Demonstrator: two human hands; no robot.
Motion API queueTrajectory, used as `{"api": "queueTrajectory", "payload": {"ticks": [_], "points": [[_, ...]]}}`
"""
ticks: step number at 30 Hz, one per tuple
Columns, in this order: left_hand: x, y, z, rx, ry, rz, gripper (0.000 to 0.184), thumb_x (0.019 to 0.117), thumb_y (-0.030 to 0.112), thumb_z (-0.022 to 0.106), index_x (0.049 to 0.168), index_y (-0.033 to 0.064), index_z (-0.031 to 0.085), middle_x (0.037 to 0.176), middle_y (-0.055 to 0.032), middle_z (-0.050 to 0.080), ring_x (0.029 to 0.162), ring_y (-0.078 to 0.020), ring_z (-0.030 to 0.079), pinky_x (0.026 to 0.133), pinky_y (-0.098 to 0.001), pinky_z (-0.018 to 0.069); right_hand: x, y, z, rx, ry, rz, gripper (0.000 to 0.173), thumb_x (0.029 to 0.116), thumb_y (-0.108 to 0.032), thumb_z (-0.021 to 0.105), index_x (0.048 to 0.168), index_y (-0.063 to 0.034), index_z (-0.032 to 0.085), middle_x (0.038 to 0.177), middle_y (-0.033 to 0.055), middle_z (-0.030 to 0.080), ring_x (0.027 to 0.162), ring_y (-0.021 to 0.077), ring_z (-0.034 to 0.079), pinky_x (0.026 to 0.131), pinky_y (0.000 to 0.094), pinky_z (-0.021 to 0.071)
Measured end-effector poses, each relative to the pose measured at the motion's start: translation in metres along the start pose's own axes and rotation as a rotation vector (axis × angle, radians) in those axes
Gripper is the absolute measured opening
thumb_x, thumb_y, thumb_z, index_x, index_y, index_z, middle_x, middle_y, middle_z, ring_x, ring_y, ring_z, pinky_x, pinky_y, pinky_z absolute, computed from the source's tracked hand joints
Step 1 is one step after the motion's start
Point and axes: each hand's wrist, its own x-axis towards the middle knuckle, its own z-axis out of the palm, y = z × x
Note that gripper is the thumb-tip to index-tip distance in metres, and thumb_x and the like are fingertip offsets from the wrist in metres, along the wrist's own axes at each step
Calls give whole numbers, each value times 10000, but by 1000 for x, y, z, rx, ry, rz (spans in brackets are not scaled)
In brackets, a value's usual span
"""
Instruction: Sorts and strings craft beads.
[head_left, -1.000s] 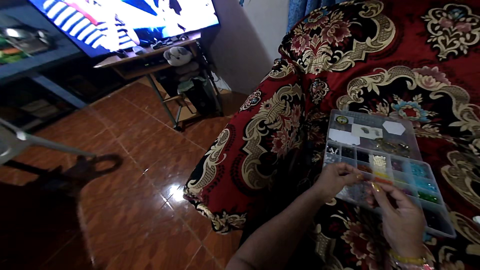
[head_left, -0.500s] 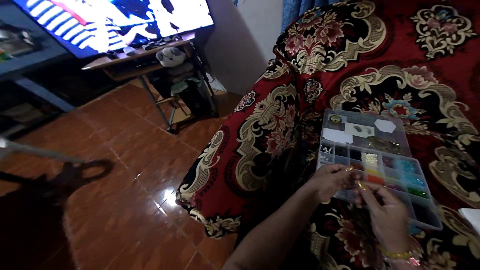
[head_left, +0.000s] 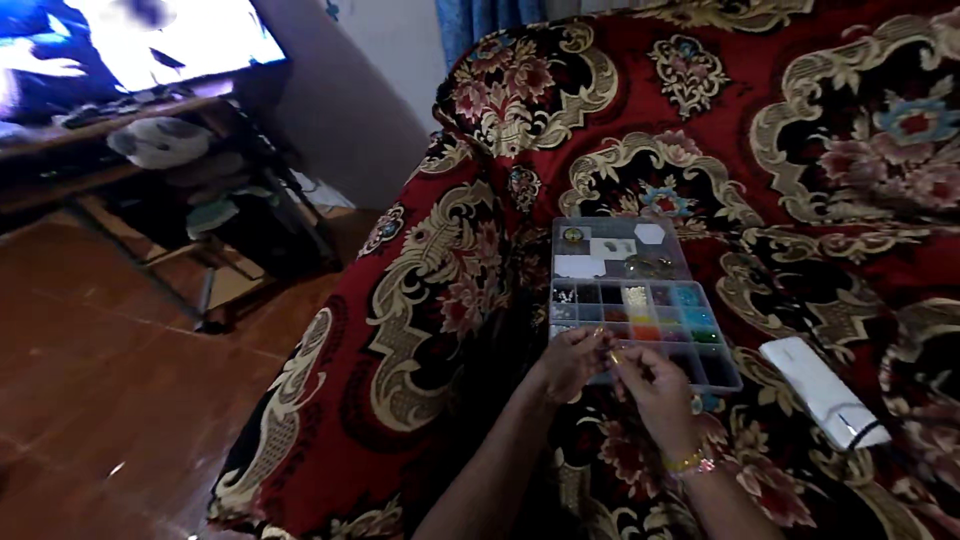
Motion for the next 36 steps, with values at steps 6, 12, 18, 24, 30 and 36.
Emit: {"api": "queueTrajectory", "payload": {"ticks": [6,12,18,24,30,36], "points": [[3,-4,-6,-19,-49,11,230,1083,87,409,1050,48,633,961,-7,684,831,-105,679,818,-294,584,0,-5,1,18,-8,65,97,916,-70,639,935,-11,713,690,-34,667,549,19,619,528,185,555],[3,-4,-5,-16,-39,4,241,1085,87,398,1031,48,630,941,-7,687,821,-106,679,809,-291,583,0,-7,2,59,-5,121,103,930,-66,624,931,-10,710,680,-21,675,527,33,622,509,192,555],[4,-8,-8,-52,-67,-5,241,1079,83,400,1004,71,628,922,-2,696,820,-100,679,811,-289,576,0,-5,4,62,-1,129,104,934,-74,619,920,-13,703,676,-25,668,522,32,614,507,193,550],[3,-8,-8,-60,-77,-16,239,1080,88,405,1003,73,630,911,-3,701,824,-100,683,827,-289,574,0,-3,4,59,2,125,95,923,-65,620,915,-16,701,674,-26,665,523,31,613,507,190,547],[4,-8,-11,-29,-104,19,241,1073,86,425,1016,76,659,961,7,711,841,-86,684,821,-276,577,0,-2,3,62,10,100,95,914,-63,619,919,-8,697,681,-22,669,532,35,617,508,189,548],[4,-7,-13,-9,-116,26,225,1064,67,444,1024,65,666,973,-3,712,858,-102,690,838,-293,581,0,-2,3,75,4,98,92,918,-64,624,920,-15,702,682,-24,671,530,35,616,504,188,545]]}}
